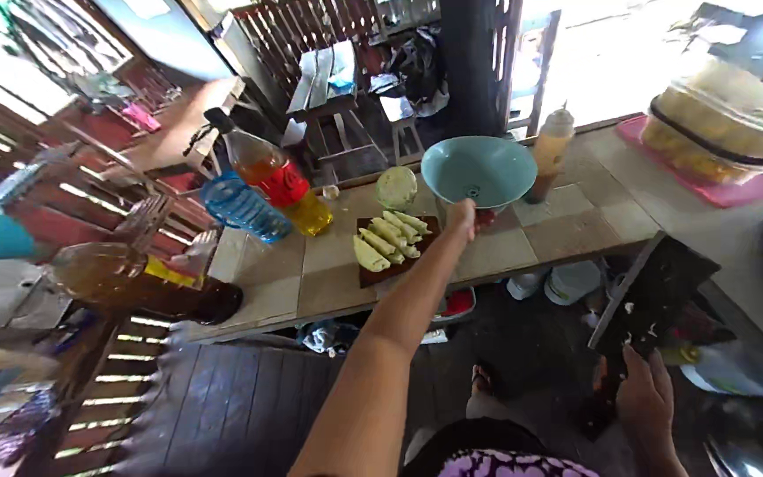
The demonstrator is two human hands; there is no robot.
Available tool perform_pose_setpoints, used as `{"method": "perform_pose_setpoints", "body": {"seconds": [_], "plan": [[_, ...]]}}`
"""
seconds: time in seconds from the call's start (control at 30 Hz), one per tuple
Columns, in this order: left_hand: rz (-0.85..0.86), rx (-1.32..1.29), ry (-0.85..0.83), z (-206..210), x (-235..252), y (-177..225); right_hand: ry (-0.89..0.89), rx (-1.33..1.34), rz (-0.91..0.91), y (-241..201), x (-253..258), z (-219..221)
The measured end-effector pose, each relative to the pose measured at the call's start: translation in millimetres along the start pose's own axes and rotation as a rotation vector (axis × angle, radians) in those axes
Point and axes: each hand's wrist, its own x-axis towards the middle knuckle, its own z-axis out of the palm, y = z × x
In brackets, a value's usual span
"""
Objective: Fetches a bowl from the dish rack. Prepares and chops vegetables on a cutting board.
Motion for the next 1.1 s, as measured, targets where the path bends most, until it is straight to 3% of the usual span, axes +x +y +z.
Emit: {"method": "perform_pose_setpoints", "body": {"seconds": [0.17,0.3,0.4,0.47,0.53,0.6,0.67,0.77,0.87,0.97,1.1], "plan": [[-0.07,0.007,0.011,9,59,-11,-0.123,-0.078,0.009,-12,33,42],[-0.092,-0.018,-0.05,-5,61,-18,-0.101,0.057,-0.301,-40,67,61],[-0.141,-0.038,-0.286,-39,28,-12,-0.174,0.181,-0.477,-53,99,71],[-0.123,0.101,-0.555,-78,0,7,-0.156,0.099,-0.465,-59,100,94],[0.036,0.393,-0.83,-134,-24,35,-0.119,-0.031,-0.367,-56,86,122],[0.319,0.845,-0.961,-197,-35,70,-0.163,-0.226,-0.257,-50,64,154],[0.495,1.182,-0.861,-253,-34,87,-0.258,-0.403,-0.178,-37,45,179],[0.539,1.514,-0.596,-302,-15,78,-0.324,-0.537,-0.047,-14,21,215],[0.872,1.493,-0.576,-325,3,52,-0.356,-0.579,-0.041,3,0,243],[1.157,1.399,-0.64,-332,22,28,-0.369,-0.603,-0.156,16,-14,259],[1.204,1.425,-0.687,-329,39,25,-0.364,-0.696,-0.255,22,-25,269]]}}
